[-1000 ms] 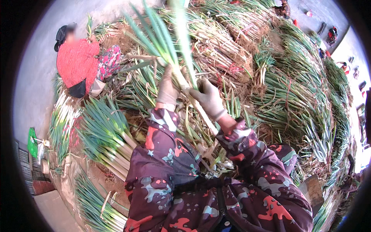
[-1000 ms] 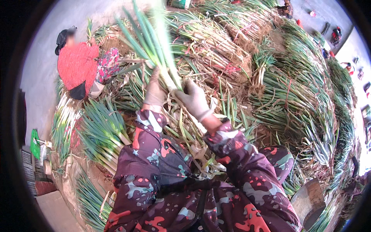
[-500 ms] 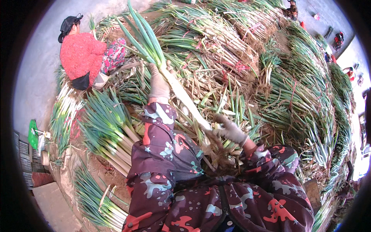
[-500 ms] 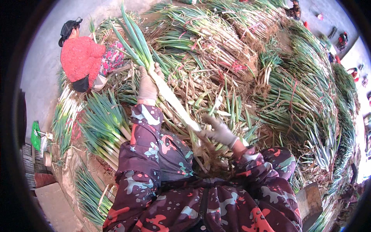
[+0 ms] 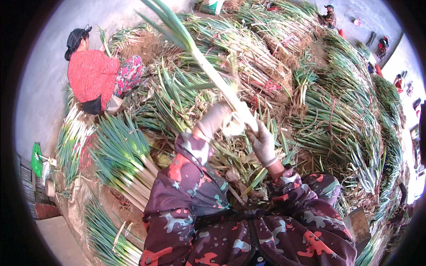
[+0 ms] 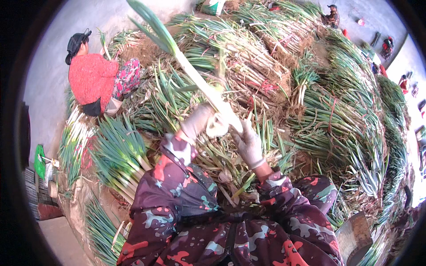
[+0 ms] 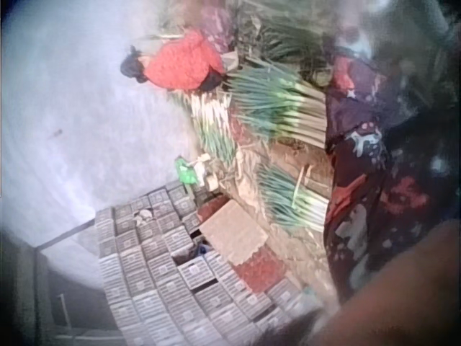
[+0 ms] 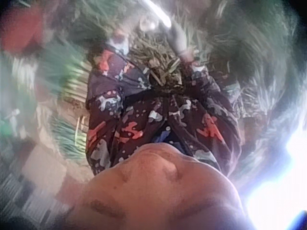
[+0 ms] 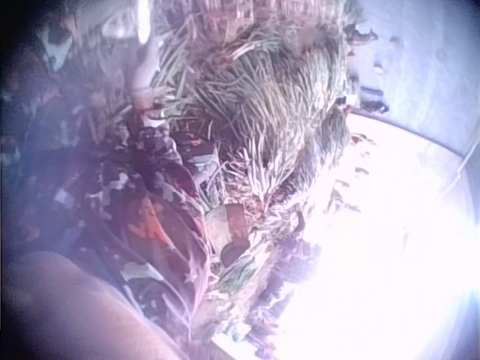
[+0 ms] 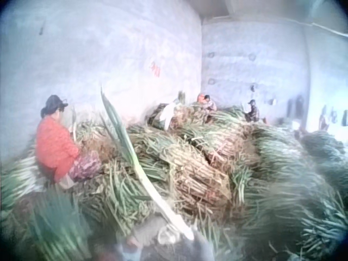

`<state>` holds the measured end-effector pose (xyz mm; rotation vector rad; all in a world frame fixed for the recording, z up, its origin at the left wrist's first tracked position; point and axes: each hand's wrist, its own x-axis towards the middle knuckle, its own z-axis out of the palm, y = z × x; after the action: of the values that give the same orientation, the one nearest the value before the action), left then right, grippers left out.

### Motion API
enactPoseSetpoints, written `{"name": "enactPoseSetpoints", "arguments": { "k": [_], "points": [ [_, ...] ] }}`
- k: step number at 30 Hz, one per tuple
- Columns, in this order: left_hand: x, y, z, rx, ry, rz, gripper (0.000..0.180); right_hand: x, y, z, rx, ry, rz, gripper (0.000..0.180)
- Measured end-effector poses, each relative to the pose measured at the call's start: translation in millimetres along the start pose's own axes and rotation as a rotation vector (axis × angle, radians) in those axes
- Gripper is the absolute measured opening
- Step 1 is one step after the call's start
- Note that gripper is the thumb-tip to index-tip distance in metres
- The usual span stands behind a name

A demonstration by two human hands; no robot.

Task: The person sits on the ground and repeatedly picks up green onions, removes the root ends and outer layers by hand, and places the trimmed onions into a pile. The process is continuous and repetitive.

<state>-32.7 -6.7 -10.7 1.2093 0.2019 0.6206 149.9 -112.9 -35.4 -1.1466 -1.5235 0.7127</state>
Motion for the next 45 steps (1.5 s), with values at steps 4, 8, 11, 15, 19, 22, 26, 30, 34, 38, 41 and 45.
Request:
{"name": "enactPoseSetpoints", "arguments": {
  "k": [4,8,11,15,19,22,26,30,34,38,41,45],
  "points": [
    [-3,-62,-30,0.328,0.309,-0.359,0.030,33,-32,2,0.018,0.005,-0.011,0.036],
    [-9,7,-42,0.949,0.831,-0.327,0.045,24,-26,-23,-0.432,0.051,-0.132,0.039],
    [-9,44,10,-0.183,0.859,0.392,0.039,-8,-18,4,-0.258,0.005,-0.174,0.060],
    [-6,21,-3,-0.419,0.839,0.338,0.023,-3,-8,35,0.338,-0.138,0.029,0.061],
    [0,13,-15,-0.622,0.722,0.346,0.021,35,-18,33,0.714,-0.466,0.500,0.041],
    [-8,20,-22,-0.505,0.654,0.389,0.023,12,-5,31,0.499,-0.498,0.385,0.035],
    [-40,19,-71,-0.600,0.892,0.507,0.021,-59,-14,-8,0.099,-0.478,0.243,0.027],
    [-91,29,-100,-0.487,0.958,0.620,0.021,-158,16,-78,-0.190,-0.561,0.397,0.027],
    [-68,35,-73,-0.427,1.147,0.523,0.017,-175,32,-127,-0.402,-0.620,0.399,0.038],
    [-67,46,-54,-0.501,1.029,0.570,0.019,-81,-12,-101,-0.671,-0.405,0.002,0.065],
    [-46,39,-46,-0.566,0.907,0.601,0.023,-48,-7,-66,-0.497,-0.391,-0.106,0.066],
    [-40,40,-29,-0.589,0.850,0.550,0.025,-60,13,-14,0.672,-0.455,0.631,0.040]
  ]
}}
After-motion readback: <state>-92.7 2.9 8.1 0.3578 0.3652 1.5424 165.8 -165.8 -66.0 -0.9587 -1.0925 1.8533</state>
